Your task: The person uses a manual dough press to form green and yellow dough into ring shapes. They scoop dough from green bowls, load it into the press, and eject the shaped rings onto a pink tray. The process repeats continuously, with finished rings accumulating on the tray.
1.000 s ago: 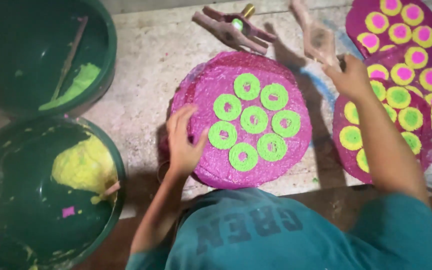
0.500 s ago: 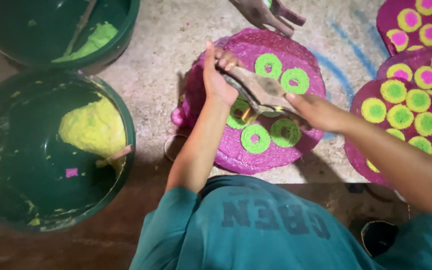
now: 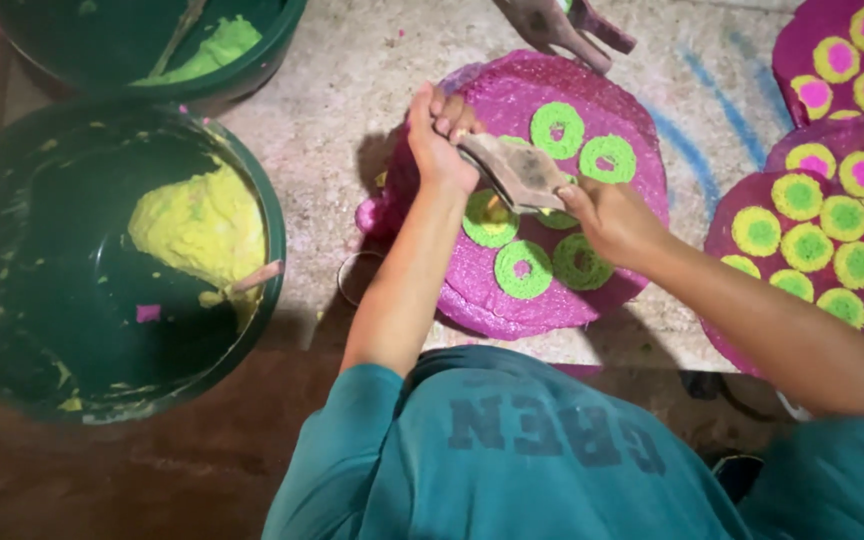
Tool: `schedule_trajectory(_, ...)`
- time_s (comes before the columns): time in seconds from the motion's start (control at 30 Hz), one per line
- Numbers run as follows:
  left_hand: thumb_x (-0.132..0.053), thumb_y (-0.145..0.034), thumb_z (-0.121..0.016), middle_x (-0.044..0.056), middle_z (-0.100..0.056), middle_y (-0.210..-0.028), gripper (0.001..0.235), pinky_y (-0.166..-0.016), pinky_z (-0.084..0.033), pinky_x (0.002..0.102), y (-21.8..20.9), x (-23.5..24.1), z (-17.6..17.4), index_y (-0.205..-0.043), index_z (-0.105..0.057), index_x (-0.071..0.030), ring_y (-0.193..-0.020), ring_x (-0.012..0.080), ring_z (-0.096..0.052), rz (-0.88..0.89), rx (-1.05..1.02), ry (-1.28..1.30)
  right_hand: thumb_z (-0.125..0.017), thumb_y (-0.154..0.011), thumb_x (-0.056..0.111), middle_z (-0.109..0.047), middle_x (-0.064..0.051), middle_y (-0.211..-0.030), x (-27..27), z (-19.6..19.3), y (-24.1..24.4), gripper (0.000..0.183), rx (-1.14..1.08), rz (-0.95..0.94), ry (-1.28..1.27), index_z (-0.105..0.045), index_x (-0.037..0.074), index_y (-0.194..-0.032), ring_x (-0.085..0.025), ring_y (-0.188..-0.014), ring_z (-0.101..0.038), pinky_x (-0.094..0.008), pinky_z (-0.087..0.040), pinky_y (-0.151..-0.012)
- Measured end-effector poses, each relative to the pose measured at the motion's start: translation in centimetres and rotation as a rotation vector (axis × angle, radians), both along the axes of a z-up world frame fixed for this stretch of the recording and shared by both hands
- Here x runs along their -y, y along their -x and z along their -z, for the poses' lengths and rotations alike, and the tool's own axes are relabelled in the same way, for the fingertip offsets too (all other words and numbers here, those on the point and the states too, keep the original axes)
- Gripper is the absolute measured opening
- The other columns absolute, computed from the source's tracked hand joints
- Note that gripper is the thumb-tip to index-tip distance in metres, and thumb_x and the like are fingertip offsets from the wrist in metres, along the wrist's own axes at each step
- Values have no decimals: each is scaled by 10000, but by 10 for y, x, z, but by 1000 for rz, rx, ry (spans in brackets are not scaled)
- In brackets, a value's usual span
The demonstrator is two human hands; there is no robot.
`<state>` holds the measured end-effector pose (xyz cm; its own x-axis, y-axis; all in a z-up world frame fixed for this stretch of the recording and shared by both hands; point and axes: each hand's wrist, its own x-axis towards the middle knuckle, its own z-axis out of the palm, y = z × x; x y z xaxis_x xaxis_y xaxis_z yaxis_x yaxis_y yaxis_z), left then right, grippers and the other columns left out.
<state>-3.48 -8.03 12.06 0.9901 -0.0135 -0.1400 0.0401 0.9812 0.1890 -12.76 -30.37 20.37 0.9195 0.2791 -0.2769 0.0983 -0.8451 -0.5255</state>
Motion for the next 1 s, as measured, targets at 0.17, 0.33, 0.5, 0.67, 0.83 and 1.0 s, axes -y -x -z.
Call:
schedule_trajectory(0.17, -444, -1017, -630, -8, -526, -873, 302, -917, -482, 404, 24, -59, -66, -987, -563, -152, -853, 168, -530, 64, 315, -183, -366, -1093, 414, -635, -207, -743, -32, -14, 4, 525, -125, -33, -355, -627, -24, -970, -366, -680, -608, -489, -482, -659)
schedule_trajectory(0.33, -514, -947, -627, 78, -618, -1204, 451, -1047, -465, 402, 115, -160, -156, -1212, -607, -149, -1170, 243, -568, 573, 785, -1006, -570, -1026, 461, -655, -173, -893, -69, -101, 15, 544, 184, -552, -464, -617, -67, -1149, -353, -800, -662, -442, -506, -695)
schedule_trajectory(0.5, -400, -951, -597, 96, -652, -1076, 341, -866, -498, 416, 199, -197, -211, -1188, -632, -158, -992, 264, -622, 645, 861, -1439, -654, -858, 578, -647, -165, -857, -161, -197, 5, 593, 669, -1085, -375, -634, 4, -1009, -385, -765, -651, -450, -515, -654)
schedule_trajectory(0.67, -287, -954, -566, 114, -686, -948, 258, -685, -530, 429, 251, -237, -227, -1164, -657, -167, -814, 284, -676, 638, 756, -1873, -639, -883, 542, -628, -129, -791, -260, -212, 9, 505, 369, -1551, -483, -622, 37, -869, -382, -716, -642, -467, -505, -588)
schedule_trajectory(0.83, -294, -1002, -572, 202, -699, -913, 227, -704, -534, 494, 306, -297, -220, -1183, -705, -258, -853, 392, -680, 712, 602, -2180, -489, -1116, 407, -637, -108, -857, -301, -170, 39, 421, -446, -1542, -636, -620, 46, -944, -340, -797, -681, -430, -529, -685)
schedule_trajectory(1.0, -290, -936, -581, 165, -738, -995, 488, -727, -564, 439, 325, -375, -176, -1424, -597, -275, -840, 333, -706, 722, 252, -2186, -465, -1116, 410, -625, -108, -853, -330, -150, 36, 434, -599, -1483, -705, -613, 22, -991, -316, -789, -691, -420, -537, -694)
